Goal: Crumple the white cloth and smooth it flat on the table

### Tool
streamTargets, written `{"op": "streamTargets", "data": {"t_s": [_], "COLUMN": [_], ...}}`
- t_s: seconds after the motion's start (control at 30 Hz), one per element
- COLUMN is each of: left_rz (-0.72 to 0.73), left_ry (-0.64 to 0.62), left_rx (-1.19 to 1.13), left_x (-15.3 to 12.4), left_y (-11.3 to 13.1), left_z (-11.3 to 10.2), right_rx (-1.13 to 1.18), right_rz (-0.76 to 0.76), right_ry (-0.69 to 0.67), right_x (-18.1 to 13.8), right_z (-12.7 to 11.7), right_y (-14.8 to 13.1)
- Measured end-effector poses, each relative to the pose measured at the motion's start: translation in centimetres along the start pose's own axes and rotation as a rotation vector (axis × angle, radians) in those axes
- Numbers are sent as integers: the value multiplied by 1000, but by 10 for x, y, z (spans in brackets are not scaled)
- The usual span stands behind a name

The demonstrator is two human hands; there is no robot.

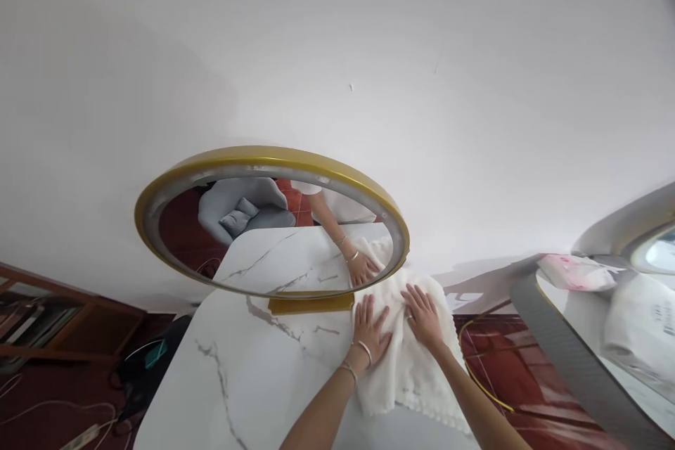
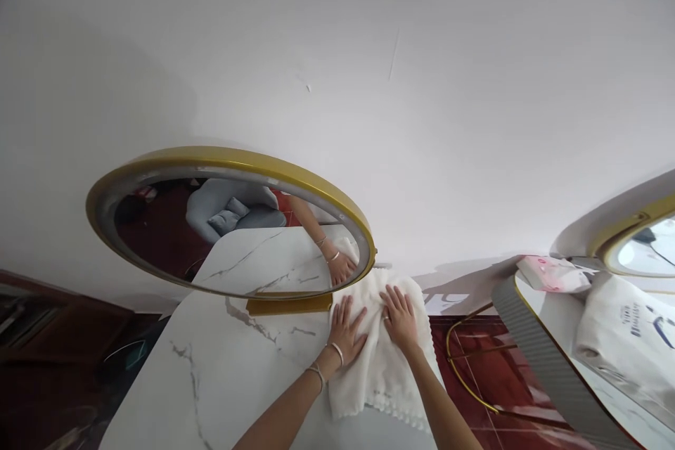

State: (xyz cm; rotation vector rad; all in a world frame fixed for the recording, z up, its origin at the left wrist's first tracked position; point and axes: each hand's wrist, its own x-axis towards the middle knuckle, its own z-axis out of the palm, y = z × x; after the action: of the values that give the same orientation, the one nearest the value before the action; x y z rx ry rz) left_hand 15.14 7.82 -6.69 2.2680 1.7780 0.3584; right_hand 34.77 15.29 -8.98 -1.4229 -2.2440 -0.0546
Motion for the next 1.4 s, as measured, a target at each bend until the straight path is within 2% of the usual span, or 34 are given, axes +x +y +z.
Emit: {"op": "streamTargets", "data": {"t_s": [0.1, 0.3, 0.43, 0.77, 0.9, 1.07, 1.2, 1.4], "left_rz": [-62, -280, -266, -216, -202, -145, -80, 8], "left_ry": [-1, -32, -47, -15, 12, 79, 113, 69], "left_rx": [-27, -30, -19, 44, 67, 118, 121, 86], "left_x": [15, 60, 76, 72, 63, 36, 5, -50], "left_y": [4, 12, 6, -1, 2, 6, 10, 20], "left_z": [0, -8, -9, -9, -7, 3, 8, 4], "right_rx": [3, 6, -4, -23, -13, -3, 19, 24], "right_rz": [0, 7, 7, 21, 28, 8, -29, -31], "right_ry": [-10, -29, -46, -79, -73, -61, -35, 1], "right_x": [13, 26, 31, 38, 36, 18, -16, -82], "right_z": [4, 6, 5, 3, 2, -5, -16, -37], "right_y": [4, 6, 6, 4, 3, -3, -10, -31]}}
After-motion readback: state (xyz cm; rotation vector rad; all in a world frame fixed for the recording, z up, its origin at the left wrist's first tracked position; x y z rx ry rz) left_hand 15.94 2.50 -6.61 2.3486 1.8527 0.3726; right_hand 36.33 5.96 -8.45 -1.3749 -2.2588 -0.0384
